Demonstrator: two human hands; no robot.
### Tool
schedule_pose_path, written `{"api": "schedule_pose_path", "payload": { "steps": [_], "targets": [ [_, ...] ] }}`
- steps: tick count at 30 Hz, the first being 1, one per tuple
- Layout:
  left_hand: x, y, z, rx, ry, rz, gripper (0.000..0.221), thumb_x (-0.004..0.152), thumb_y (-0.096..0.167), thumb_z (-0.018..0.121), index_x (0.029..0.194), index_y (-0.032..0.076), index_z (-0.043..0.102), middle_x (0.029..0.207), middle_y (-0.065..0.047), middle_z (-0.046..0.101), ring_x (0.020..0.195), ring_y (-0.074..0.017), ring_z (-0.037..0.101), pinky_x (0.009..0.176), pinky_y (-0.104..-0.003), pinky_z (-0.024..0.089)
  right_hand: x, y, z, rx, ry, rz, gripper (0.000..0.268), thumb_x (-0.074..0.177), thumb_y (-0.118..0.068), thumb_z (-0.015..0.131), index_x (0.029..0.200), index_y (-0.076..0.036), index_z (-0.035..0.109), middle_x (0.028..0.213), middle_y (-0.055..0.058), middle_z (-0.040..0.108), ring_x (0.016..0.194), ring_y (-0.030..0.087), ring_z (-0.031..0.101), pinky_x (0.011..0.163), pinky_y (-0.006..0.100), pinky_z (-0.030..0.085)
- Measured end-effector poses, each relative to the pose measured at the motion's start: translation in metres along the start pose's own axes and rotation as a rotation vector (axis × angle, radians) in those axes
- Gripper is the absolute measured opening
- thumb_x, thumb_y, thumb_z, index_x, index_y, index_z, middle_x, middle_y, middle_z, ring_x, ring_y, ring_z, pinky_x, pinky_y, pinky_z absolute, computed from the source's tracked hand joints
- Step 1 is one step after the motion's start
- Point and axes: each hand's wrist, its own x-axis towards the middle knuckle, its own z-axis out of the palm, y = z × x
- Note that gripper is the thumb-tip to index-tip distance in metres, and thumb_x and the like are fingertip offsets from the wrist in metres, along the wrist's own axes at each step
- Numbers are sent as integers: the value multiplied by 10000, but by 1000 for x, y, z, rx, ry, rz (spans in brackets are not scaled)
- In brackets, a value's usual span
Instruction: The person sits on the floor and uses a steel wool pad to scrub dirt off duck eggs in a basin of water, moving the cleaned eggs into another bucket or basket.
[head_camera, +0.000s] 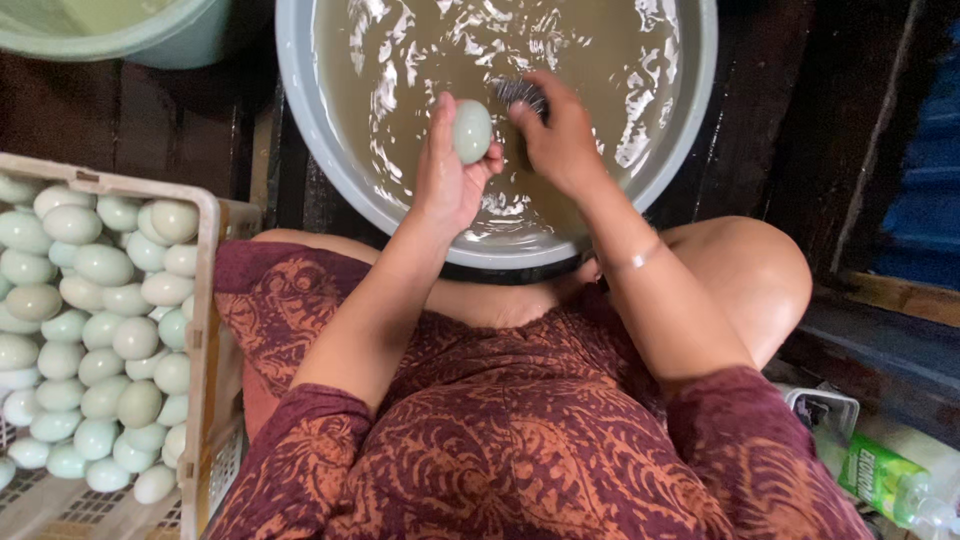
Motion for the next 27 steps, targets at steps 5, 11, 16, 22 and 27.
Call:
{"api": "schedule_pose_path", "payload": {
  "steps": [5, 11, 16, 22, 27],
  "targets": [
    [10, -21, -13, 143, 214, 74, 361, 1005, 443, 427, 1061, 159, 641, 992, -52, 711, 873, -185, 666, 775, -321, 524, -48, -48, 34, 147, 310, -439, 538, 1119, -470, 383, 1462, -60, 440, 1451, 186, 495, 1368, 328, 474, 1186, 459, 378],
    [-12, -17, 6, 104, -197, 171, 165, 1022, 308, 479, 885, 217, 494, 795, 31, 497, 716, -53, 473, 617, -238, 382, -6, -33, 35, 432, 158, 59, 273, 997, -311, 462, 1136, -142, 625, 968, 32, 658, 819, 131, 585, 702, 285, 475],
    [3, -20, -9, 198, 8, -6, 551, 952, 321, 446, 1449, 82, 444, 1523, -120, 467, 1435, -193, 412, 1154, -336, 362, -31, -50, 49, 232, 431, -244, 339, 1100, -282, 357, 1292, -65, 535, 1245, 144, 572, 1171, 265, 556, 1024, 377, 447],
    [-17, -8, 7, 298, 80, -29, 518, 1008, 456, 371, 1171, 64, 667, 1068, -118, 741, 1018, -212, 693, 894, -331, 563, -53, -58, 55, 109, 469, -179, 341, 1091, -209, 424, 1401, -80, 488, 1396, 158, 530, 1329, 313, 466, 1142, 430, 342],
    [-7, -25, -5, 159, -166, 61, 216, 984, 332, 503, 1096, 150, 537, 1042, -65, 553, 959, -145, 521, 770, -308, 394, -8, -28, 38, 354, 368, -78, 298, 1030, -243, 420, 1232, -110, 596, 1017, 69, 579, 939, 192, 530, 838, 333, 435]
  ]
}}
